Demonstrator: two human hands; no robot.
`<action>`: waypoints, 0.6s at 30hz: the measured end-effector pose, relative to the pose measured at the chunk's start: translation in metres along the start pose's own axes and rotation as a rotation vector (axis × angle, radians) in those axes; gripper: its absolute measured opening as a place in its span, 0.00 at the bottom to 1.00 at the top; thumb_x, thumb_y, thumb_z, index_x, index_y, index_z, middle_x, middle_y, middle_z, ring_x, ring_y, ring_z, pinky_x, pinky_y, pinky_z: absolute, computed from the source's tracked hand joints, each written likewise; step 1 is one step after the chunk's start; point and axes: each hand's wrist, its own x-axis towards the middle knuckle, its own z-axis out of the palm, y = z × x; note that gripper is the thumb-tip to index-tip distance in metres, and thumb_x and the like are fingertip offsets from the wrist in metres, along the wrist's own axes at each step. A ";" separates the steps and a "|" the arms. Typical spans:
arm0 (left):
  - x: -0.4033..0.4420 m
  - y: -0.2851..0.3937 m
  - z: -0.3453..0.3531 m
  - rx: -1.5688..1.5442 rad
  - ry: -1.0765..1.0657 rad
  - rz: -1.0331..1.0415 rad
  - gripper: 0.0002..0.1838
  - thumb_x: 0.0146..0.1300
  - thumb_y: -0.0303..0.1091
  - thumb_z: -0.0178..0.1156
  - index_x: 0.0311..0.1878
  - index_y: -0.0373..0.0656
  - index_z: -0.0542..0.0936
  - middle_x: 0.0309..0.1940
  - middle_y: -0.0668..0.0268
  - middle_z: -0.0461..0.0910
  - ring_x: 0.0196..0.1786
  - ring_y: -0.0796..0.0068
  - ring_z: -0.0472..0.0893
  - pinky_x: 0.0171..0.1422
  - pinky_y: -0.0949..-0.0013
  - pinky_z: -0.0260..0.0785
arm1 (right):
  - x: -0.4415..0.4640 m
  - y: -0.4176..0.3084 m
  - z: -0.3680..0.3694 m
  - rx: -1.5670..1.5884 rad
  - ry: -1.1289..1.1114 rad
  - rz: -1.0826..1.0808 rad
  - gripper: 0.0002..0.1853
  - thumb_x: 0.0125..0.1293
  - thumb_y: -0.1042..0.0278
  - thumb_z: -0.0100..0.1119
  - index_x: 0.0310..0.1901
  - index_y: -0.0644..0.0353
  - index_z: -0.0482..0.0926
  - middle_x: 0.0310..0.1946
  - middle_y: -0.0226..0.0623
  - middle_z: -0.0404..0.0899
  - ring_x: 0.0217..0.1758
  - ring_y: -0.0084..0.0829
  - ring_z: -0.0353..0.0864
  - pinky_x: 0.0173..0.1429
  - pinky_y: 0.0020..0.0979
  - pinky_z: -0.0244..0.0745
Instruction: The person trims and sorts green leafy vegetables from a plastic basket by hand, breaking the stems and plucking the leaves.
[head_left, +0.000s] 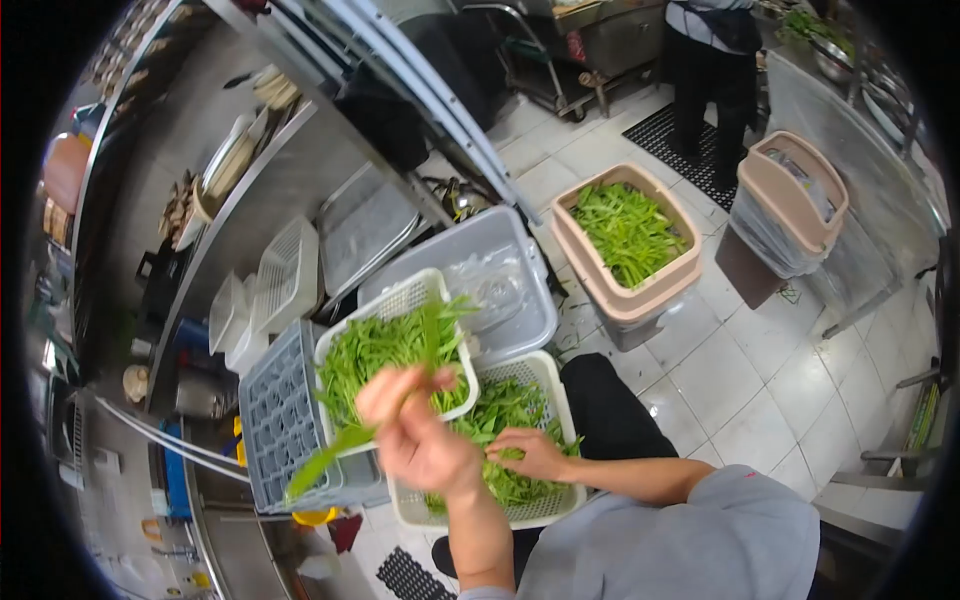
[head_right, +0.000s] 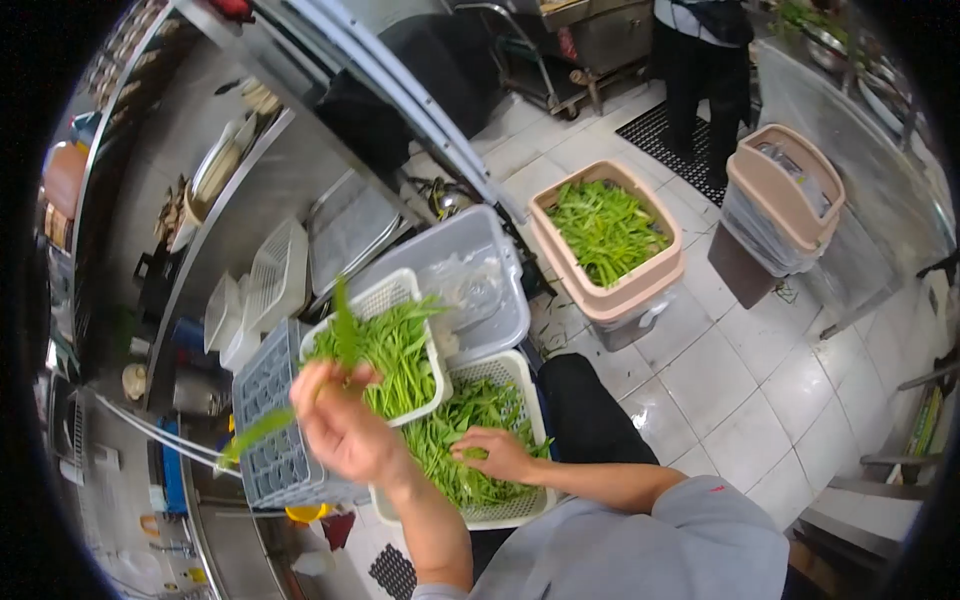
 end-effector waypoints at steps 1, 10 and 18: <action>0.016 -0.012 0.030 0.122 -0.162 0.050 0.14 0.71 0.26 0.54 0.58 0.36 0.74 0.59 0.55 0.72 0.50 0.67 0.79 0.50 0.67 0.77 | 0.000 -0.003 -0.002 0.002 -0.003 0.006 0.10 0.61 0.68 0.68 0.44 0.61 0.85 0.40 0.39 0.83 0.41 0.36 0.83 0.44 0.33 0.78; -0.024 -0.082 -0.005 0.014 -0.673 -0.679 0.17 0.70 0.25 0.58 0.60 0.34 0.77 0.54 0.60 0.81 0.58 0.71 0.79 0.64 0.69 0.69 | 0.026 0.001 -0.034 0.345 0.134 0.334 0.12 0.67 0.62 0.65 0.47 0.59 0.85 0.37 0.31 0.85 0.41 0.24 0.82 0.50 0.28 0.76; -0.109 -0.062 -0.142 0.137 -0.429 -1.035 0.16 0.71 0.29 0.58 0.59 0.34 0.77 0.52 0.60 0.83 0.55 0.74 0.81 0.63 0.71 0.71 | 0.043 -0.006 -0.045 0.616 0.069 0.501 0.12 0.71 0.65 0.60 0.48 0.65 0.82 0.21 0.23 0.72 0.22 0.14 0.68 0.26 0.20 0.61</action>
